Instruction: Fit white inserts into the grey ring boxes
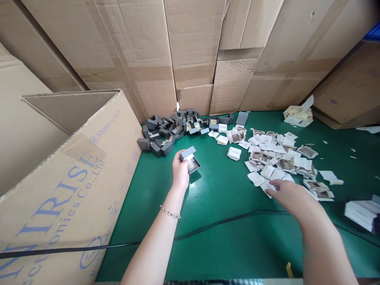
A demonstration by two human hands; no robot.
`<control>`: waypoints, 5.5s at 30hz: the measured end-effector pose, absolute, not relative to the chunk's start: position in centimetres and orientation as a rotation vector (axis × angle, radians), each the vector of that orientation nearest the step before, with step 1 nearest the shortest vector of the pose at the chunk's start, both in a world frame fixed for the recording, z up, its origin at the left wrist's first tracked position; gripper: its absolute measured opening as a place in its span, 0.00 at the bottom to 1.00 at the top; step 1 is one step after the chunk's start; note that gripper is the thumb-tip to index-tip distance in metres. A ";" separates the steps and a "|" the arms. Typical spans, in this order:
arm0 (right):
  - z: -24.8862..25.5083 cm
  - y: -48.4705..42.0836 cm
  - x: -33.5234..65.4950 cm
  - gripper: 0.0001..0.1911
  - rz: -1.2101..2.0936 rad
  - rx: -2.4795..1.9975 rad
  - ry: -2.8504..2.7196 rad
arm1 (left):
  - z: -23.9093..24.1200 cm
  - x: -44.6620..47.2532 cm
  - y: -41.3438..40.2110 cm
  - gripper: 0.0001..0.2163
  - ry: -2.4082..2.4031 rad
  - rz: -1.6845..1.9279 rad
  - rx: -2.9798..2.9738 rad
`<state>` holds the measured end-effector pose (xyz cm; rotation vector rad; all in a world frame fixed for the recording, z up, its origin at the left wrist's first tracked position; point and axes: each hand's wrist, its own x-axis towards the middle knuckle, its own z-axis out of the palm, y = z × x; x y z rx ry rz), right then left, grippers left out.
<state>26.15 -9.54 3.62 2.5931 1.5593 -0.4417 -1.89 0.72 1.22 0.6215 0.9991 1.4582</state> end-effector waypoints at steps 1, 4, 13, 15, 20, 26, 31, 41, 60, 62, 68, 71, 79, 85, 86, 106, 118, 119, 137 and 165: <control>3.3 -9.7 26.3 0.21 -0.438 2.609 1.554 | 1.1 -1.8 0.7 0.21 1.004 1.463 0.623; 2.9 -10.2 26.3 0.20 -0.415 2.653 1.552 | 1.1 -1.6 0.7 0.21 1.012 1.479 0.591; 2.3 -11.0 26.6 0.24 -0.395 2.710 1.518 | 1.9 -1.7 0.4 0.16 0.884 1.474 0.244; 2.4 -11.1 26.7 0.22 -0.411 2.722 1.518 | 1.7 -1.7 0.4 0.15 0.883 1.454 0.235; 3.1 -11.4 26.4 0.10 -0.424 2.684 1.488 | 1.0 -1.9 0.6 0.16 0.955 1.418 0.254; 5.4 -12.2 25.5 0.11 -0.489 2.672 1.308 | 1.5 -1.8 0.4 0.15 0.931 1.440 0.238; 8.3 -11.5 24.8 0.17 -0.237 2.858 1.369 | 1.7 -1.5 0.3 0.13 0.916 1.418 0.211; 7.7 -4.4 19.0 0.12 -0.555 2.935 2.180 | 2.6 -0.6 -0.7 0.07 0.767 1.082 0.202; 2.9 -4.0 10.2 0.16 -3.282 2.596 1.522 | 1.0 1.8 -2.1 0.15 0.790 1.315 0.682; 2.9 -3.5 11.4 0.16 -3.156 2.834 1.522 | 1.3 1.7 -2.4 0.15 0.690 1.235 0.624; 4.2 -2.9 15.4 0.11 -2.728 2.891 1.809 | 1.6 0.7 -1.9 0.15 0.671 0.933 0.419; 5.0 -3.4 15.5 0.12 -2.624 2.557 2.023 | 1.4 0.3 -1.6 0.19 0.691 0.739 0.434; 4.4 -3.8 13.8 0.15 -2.064 2.558 2.266 | 1.3 0.6 -2.0 0.20 0.667 0.543 0.570; 3.8 -3.6 14.6 0.14 -1.275 2.626 2.777 | 1.7 0.6 -1.7 0.20 0.763 0.644 0.538; 3.8 -3.6 14.8 0.13 -1.131 2.570 2.844 | 1.7 0.5 -1.6 0.21 0.787 0.671 0.541; 3.5 -4.4 14.2 0.09 0.356 1.953 2.872 | -0.5 -0.2 -0.8 0.31 0.795 0.731 0.892; 4.1 -4.6 14.2 0.07 0.309 1.982 3.235 | 1.4 -0.2 -1.4 0.26 0.669 0.793 0.761; 4.1 -4.6 14.2 0.08 0.221 2.038 3.254 | 1.4 -0.2 -1.4 0.27 0.664 0.780 0.765; 2.8 -3.2 13.6 0.17 -2.204 2.391 2.420 | 2.7 0.4 -2.4 0.28 0.590 0.754 0.668; 2.5 -1.1 16.5 0.19 -1.771 2.725 2.464 | 0.7 -0.7 -0.4 0.08 1.355 1.086 1.199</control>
